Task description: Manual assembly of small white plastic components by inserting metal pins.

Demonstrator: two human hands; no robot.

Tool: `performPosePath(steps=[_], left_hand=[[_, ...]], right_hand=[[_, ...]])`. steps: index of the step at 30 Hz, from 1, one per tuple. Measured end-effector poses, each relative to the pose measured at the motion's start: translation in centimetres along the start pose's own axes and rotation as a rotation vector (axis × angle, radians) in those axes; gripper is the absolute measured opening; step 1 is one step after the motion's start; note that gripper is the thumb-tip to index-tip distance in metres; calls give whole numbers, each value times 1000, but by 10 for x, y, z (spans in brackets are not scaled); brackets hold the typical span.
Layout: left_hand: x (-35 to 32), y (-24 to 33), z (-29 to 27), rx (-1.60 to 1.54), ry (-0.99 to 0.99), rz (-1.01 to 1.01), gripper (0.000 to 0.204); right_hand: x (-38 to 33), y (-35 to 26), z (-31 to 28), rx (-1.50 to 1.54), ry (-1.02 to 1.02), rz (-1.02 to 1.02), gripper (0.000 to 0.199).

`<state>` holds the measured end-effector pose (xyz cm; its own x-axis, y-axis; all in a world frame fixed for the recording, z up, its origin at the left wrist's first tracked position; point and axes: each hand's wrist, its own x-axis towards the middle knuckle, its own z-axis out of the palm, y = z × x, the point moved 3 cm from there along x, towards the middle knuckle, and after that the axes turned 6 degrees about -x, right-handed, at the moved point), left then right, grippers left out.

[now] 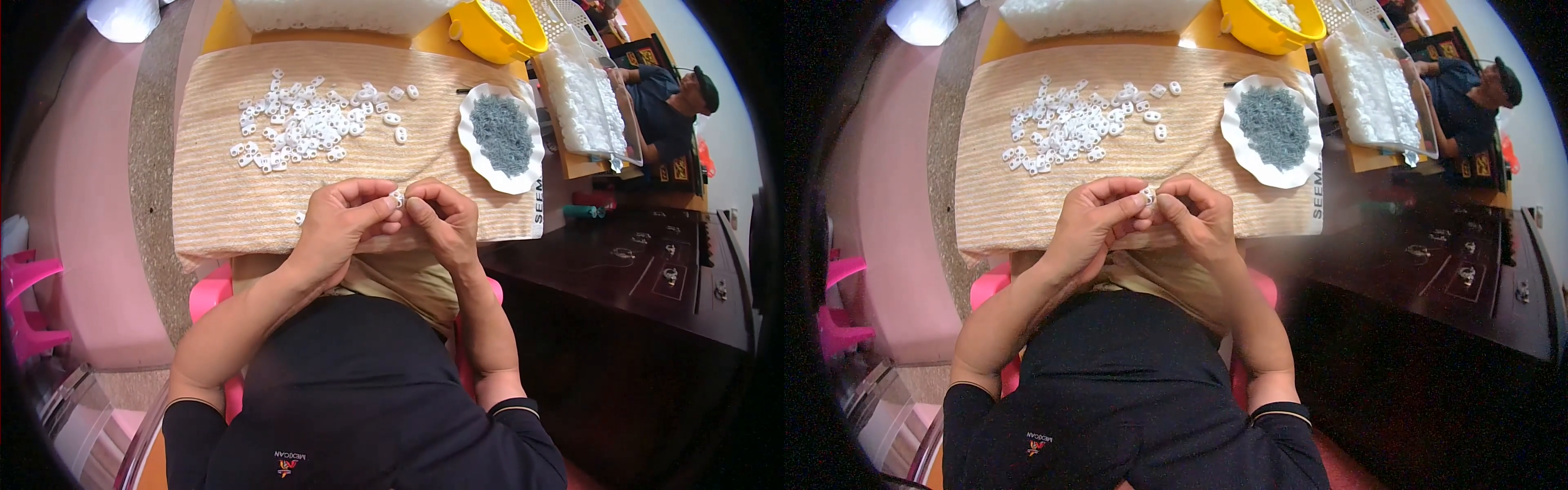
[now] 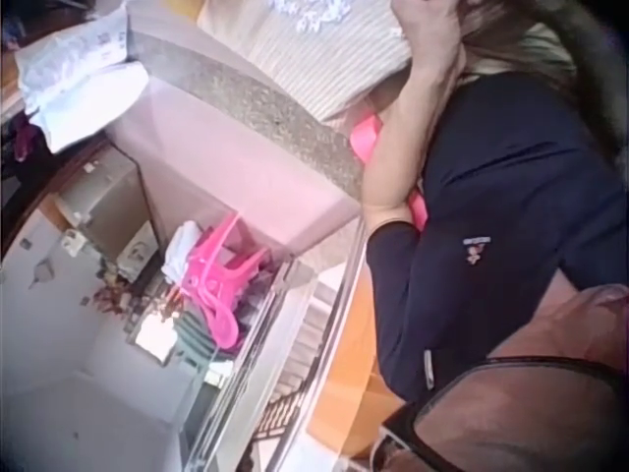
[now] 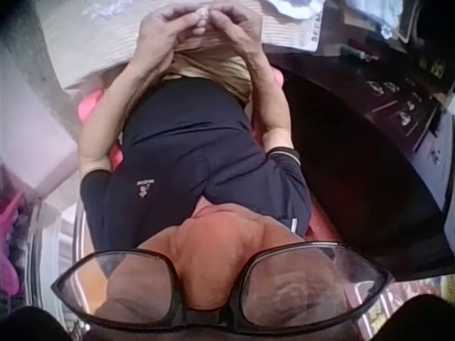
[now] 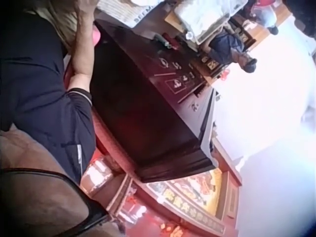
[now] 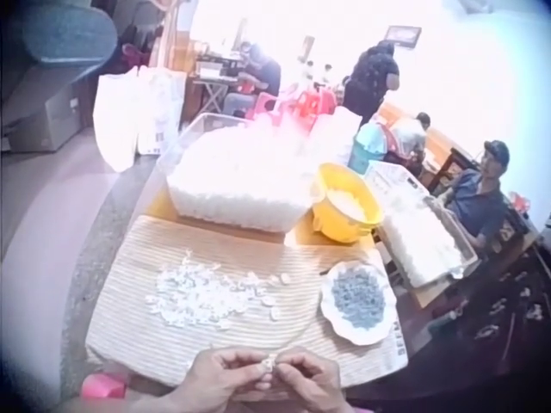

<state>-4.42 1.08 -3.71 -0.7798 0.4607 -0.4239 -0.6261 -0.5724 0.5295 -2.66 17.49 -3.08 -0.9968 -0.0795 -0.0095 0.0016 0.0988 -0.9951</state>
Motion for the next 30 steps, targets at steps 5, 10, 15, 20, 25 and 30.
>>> performPosePath(steps=[5, 10, 15, 20, 25, 30], left_hand=[[0, 1, -1, 28, -10, 3, 18], [-1, 1, 0, 44, -10, 6, 18], [-1, 1, 0, 62, -4, 10, 18], [0, 0, -1, 75, -9, 28, 18], [0, 0, 1, 109, -18, 50, 18], [0, 0, 0, 149, -11, 77, 18]], right_hand=[[-1, 0, 1, -18, 9, 14, 9], [-2, -2, 1, 15, 16, 36, 9], [-1, 1, 1, -9, 11, -2, 9], [-2, -2, 4, 11, 0, 16, 9], [-2, -6, 5, -17, -4, -2, 8], [-3, -6, 5, -14, -10, 11, 8]])
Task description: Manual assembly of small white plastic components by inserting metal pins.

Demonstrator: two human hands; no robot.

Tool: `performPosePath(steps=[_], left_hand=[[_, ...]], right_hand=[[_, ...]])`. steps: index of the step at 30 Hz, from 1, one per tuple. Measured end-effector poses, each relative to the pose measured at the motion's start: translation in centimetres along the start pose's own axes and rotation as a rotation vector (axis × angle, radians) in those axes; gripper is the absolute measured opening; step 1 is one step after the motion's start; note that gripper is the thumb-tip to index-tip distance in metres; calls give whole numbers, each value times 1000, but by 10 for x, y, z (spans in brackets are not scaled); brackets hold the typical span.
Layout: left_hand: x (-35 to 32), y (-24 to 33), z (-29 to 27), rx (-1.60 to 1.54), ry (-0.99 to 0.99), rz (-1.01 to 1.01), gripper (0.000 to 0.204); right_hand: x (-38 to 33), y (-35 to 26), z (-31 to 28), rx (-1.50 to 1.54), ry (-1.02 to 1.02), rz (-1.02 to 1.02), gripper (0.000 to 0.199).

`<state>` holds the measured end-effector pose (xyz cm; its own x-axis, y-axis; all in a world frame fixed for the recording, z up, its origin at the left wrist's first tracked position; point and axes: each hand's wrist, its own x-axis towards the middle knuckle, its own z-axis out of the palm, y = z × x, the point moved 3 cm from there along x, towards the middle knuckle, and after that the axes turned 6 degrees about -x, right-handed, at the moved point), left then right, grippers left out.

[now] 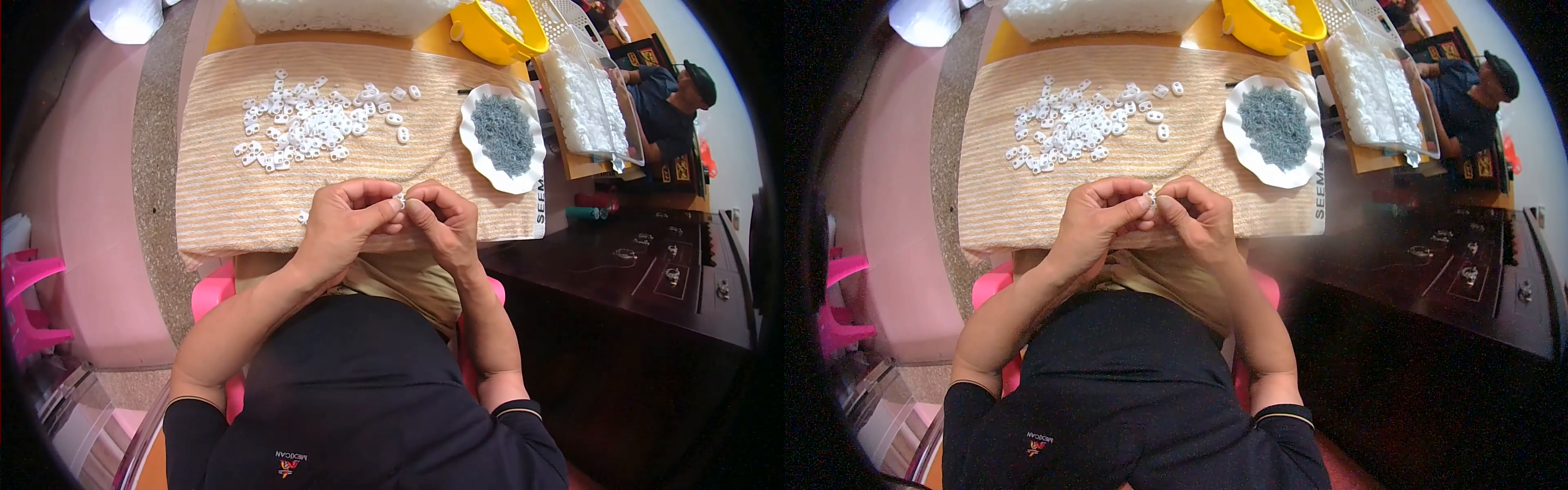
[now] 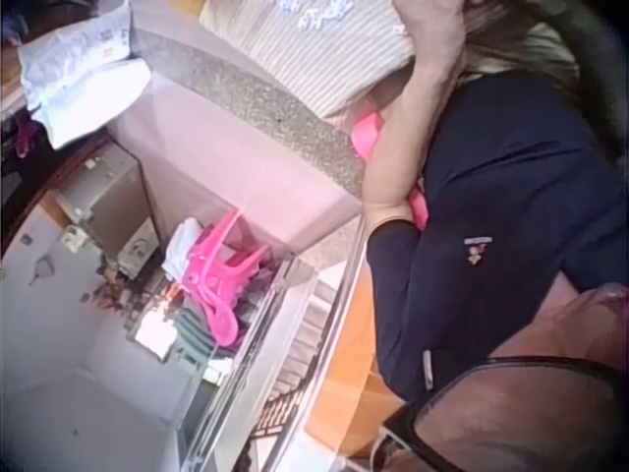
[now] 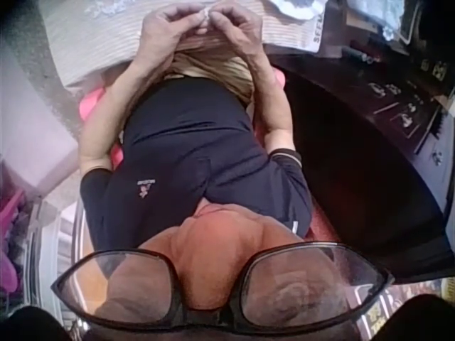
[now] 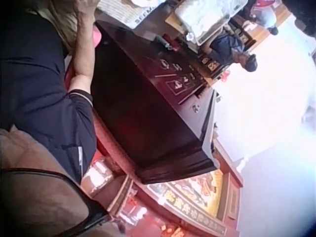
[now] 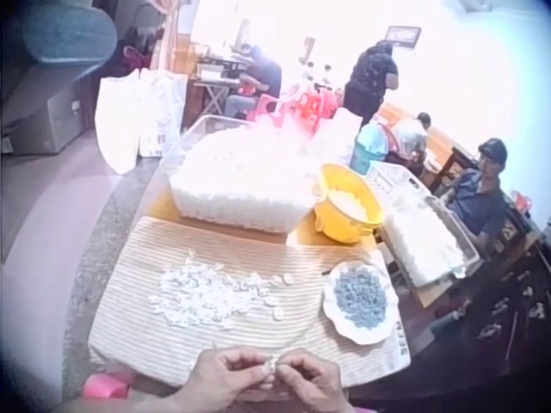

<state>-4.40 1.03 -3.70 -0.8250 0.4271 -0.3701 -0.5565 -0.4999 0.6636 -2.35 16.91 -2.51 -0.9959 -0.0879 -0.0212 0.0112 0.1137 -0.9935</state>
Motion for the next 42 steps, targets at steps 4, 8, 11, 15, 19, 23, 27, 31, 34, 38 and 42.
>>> performPosePath(steps=[4, 8, 11, 15, 19, 23, 27, 31, 34, 38, 42], left_hand=[[-1, 1, 1, 5, 1, -3, 18], [-1, 0, 1, 24, -12, 19, 19], [-1, 0, 1, 44, -14, 31, 19], [-1, -1, 1, 61, -21, 48, 19], [-1, -2, 2, 79, -17, 62, 19], [-3, 0, 4, 111, -17, 74, 19], [-4, 1, 4, 103, 0, 81, 16], [-5, -4, 4, 127, 1, 130, 16], [-5, -5, 4, 145, -3, 166, 16], [-4, -2, 6, 134, -12, 153, 17], [-1, -3, 3, 116, -7, 128, 18]], right_hand=[[0, -2, 0, -17, -8, 1, 9], [0, -2, -1, -34, -12, 3, 11], [0, -1, -1, -59, -16, 16, 11], [0, 2, 0, -39, -25, 20, 12], [-1, -1, 1, -35, -33, -1, 13], [-2, 0, -1, -121, -35, -1, 15], [0, 1, 2, -137, -24, -42, 15], [0, 1, 2, -171, -19, -55, 17], [0, 2, 2, -141, -19, -28, 18], [2, -5, 3, -60, -12, 1, 18], [2, 1, -1, -12, -4, 11, 16]])
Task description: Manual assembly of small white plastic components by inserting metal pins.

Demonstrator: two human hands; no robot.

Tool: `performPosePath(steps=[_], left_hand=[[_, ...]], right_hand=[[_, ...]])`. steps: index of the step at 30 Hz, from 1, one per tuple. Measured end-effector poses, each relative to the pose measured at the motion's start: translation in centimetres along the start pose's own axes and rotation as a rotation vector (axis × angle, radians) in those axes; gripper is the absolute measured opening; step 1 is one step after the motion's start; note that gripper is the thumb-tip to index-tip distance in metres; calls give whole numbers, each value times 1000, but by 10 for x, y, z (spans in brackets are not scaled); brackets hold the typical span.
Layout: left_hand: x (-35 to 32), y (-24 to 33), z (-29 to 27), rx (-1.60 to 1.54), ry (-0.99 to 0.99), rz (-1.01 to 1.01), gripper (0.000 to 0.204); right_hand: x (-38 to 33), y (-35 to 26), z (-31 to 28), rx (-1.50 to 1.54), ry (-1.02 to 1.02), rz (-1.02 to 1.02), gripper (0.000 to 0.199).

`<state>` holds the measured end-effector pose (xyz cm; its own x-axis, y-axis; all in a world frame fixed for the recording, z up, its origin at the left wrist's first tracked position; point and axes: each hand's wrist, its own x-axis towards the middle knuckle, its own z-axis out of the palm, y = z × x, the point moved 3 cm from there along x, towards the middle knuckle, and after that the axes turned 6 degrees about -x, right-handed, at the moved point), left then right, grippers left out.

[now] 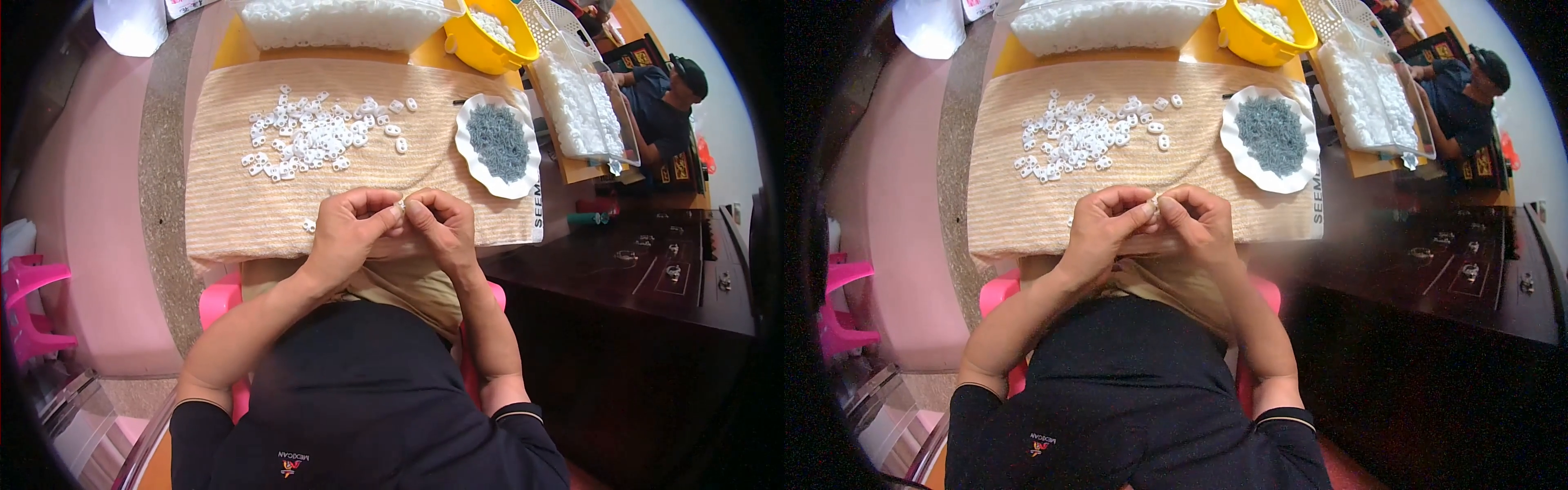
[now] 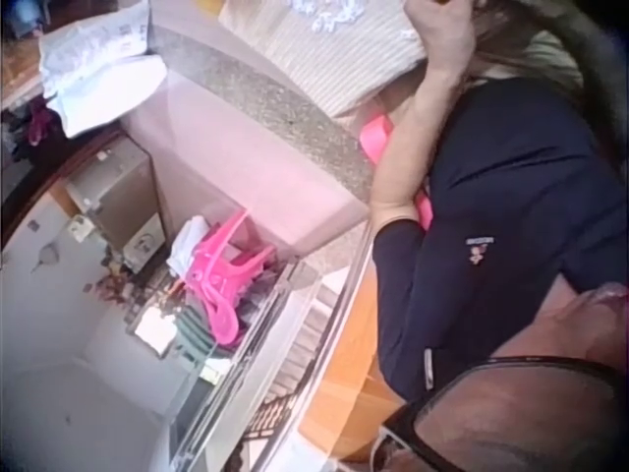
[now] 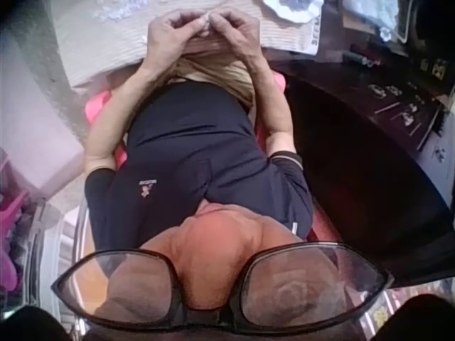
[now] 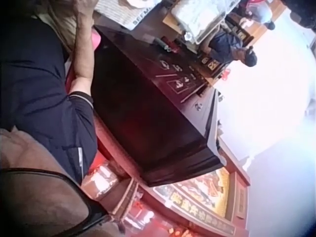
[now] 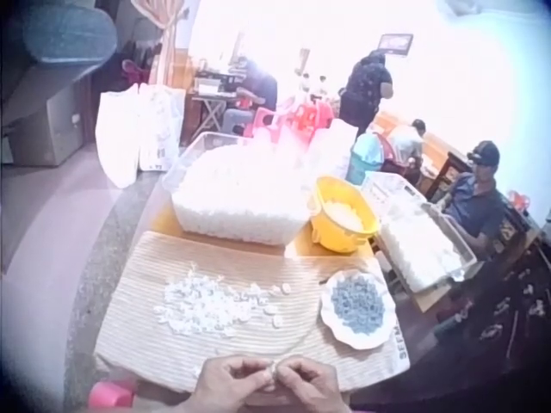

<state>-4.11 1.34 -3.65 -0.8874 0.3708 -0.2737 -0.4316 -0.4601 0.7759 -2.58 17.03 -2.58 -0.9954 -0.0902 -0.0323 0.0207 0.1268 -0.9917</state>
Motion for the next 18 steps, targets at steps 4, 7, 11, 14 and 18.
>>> performPosePath(steps=[4, 7, 11, 14, 18], left_hand=[[0, -3, 0, -36, -7, -16, 19], [0, -3, 0, -62, 6, -44, 17], [2, -7, -3, -89, 6, -73, 17], [3, -8, -4, -109, 0, -78, 17], [1, -5, -1, -131, 3, -69, 16]], right_hand=[[0, 9, -3, 68, 23, 24, 14], [0, 9, -3, 140, 11, 58, 14], [-1, 9, -4, 93, 13, 53, 15], [-1, 6, -4, 146, -15, 55, 15], [-1, 8, -6, 146, -40, 41, 16]])
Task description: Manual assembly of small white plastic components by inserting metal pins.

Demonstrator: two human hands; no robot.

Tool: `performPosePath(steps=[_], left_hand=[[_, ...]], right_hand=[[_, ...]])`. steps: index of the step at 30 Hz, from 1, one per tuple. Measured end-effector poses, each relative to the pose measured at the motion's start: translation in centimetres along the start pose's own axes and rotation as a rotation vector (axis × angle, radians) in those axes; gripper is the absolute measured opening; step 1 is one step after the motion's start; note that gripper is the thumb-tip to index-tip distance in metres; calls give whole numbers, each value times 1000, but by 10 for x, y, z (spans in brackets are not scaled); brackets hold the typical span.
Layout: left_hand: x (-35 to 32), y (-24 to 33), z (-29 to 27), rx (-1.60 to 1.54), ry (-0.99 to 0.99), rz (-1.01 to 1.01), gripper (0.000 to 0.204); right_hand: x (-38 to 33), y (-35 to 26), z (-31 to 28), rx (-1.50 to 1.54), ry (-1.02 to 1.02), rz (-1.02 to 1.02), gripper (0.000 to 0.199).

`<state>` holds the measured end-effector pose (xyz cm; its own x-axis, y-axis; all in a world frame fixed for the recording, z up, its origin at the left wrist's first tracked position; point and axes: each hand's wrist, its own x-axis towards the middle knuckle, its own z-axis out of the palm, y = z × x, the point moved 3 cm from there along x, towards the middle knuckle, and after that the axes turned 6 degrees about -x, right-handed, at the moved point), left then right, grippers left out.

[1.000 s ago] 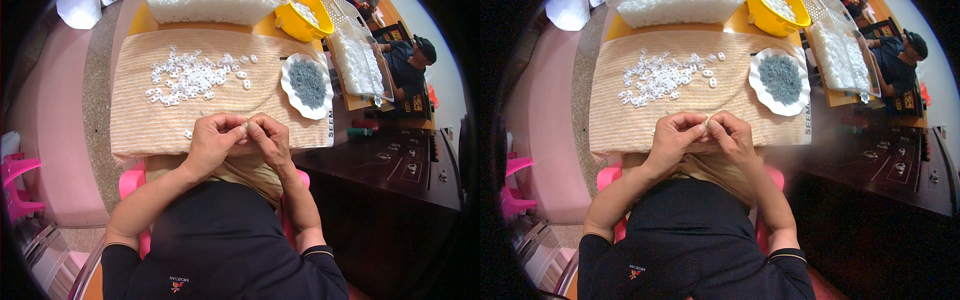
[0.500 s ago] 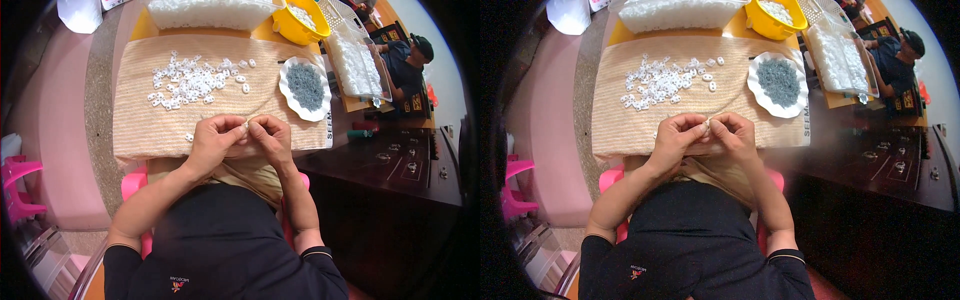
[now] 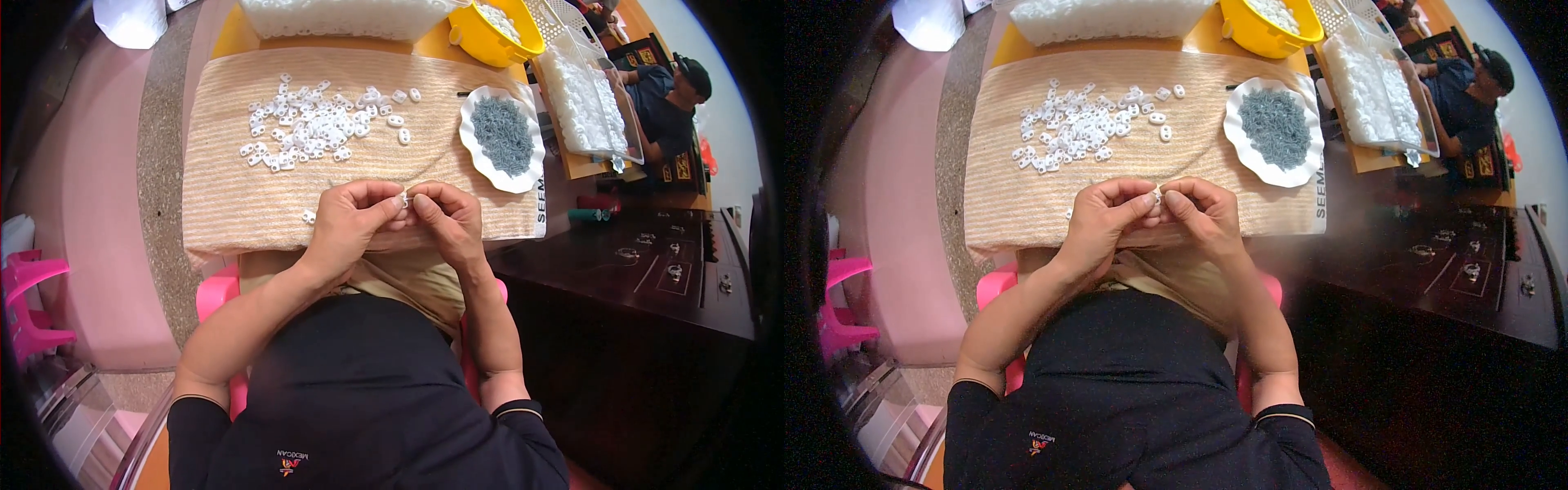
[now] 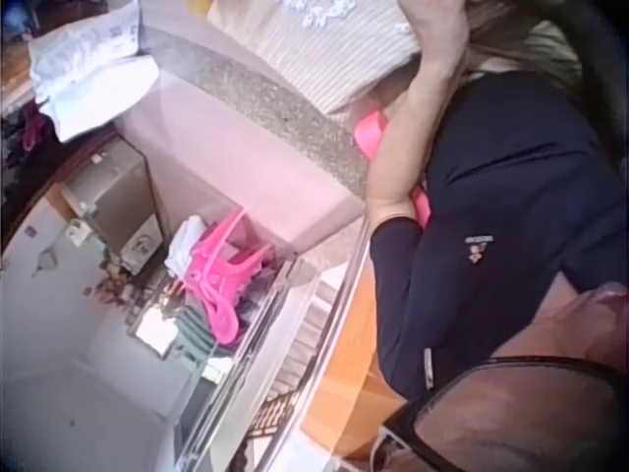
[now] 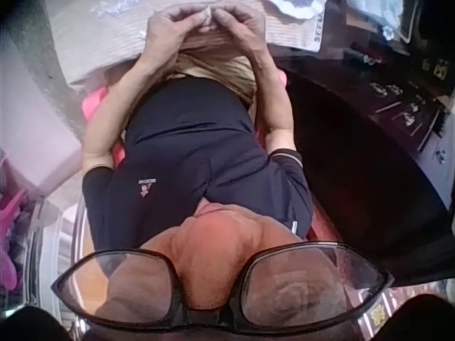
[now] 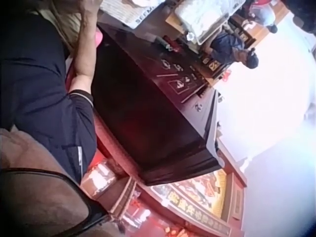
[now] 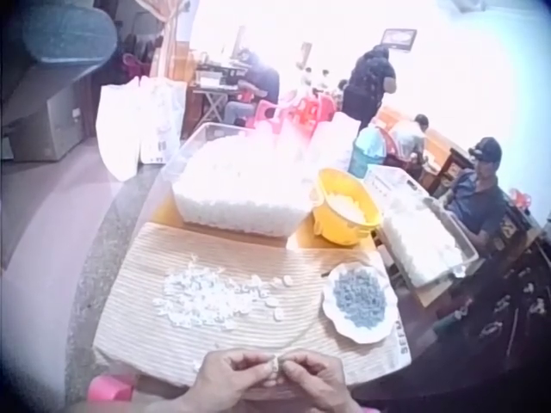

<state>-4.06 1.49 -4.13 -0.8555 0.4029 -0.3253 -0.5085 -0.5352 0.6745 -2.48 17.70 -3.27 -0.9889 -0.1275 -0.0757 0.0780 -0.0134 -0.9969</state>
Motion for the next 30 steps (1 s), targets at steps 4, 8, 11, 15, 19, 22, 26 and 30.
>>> performPosePath(steps=[4, 8, 11, 15, 19, 22, 26, 30], left_hand=[[0, -1, -1, -3, 0, 2, 15], [-1, -1, 0, -8, 12, -6, 16], [-1, -2, 0, -9, 22, -11, 16], [-2, -3, 0, -16, 23, 10, 16], [-4, -2, 2, 4, 44, 29, 15], [-4, 0, 3, 40, 35, 64, 15], [-2, 0, 2, 17, 33, 55, 15], [-2, 2, 3, -13, 35, 74, 14]], right_hand=[[-1, 0, 1, -147, 33, -5, 15], [-2, 0, 5, -149, 33, -10, 14], [-2, 0, 7, -227, 49, -22, 13], [-2, -5, 10, -277, 59, -39, 13], [-1, -3, 11, -309, 53, -35, 14], [1, -1, 12, -256, 61, -59, 15], [2, 0, 9, -294, 55, -53, 16], [3, -7, 7, -161, 64, -4, 18]])
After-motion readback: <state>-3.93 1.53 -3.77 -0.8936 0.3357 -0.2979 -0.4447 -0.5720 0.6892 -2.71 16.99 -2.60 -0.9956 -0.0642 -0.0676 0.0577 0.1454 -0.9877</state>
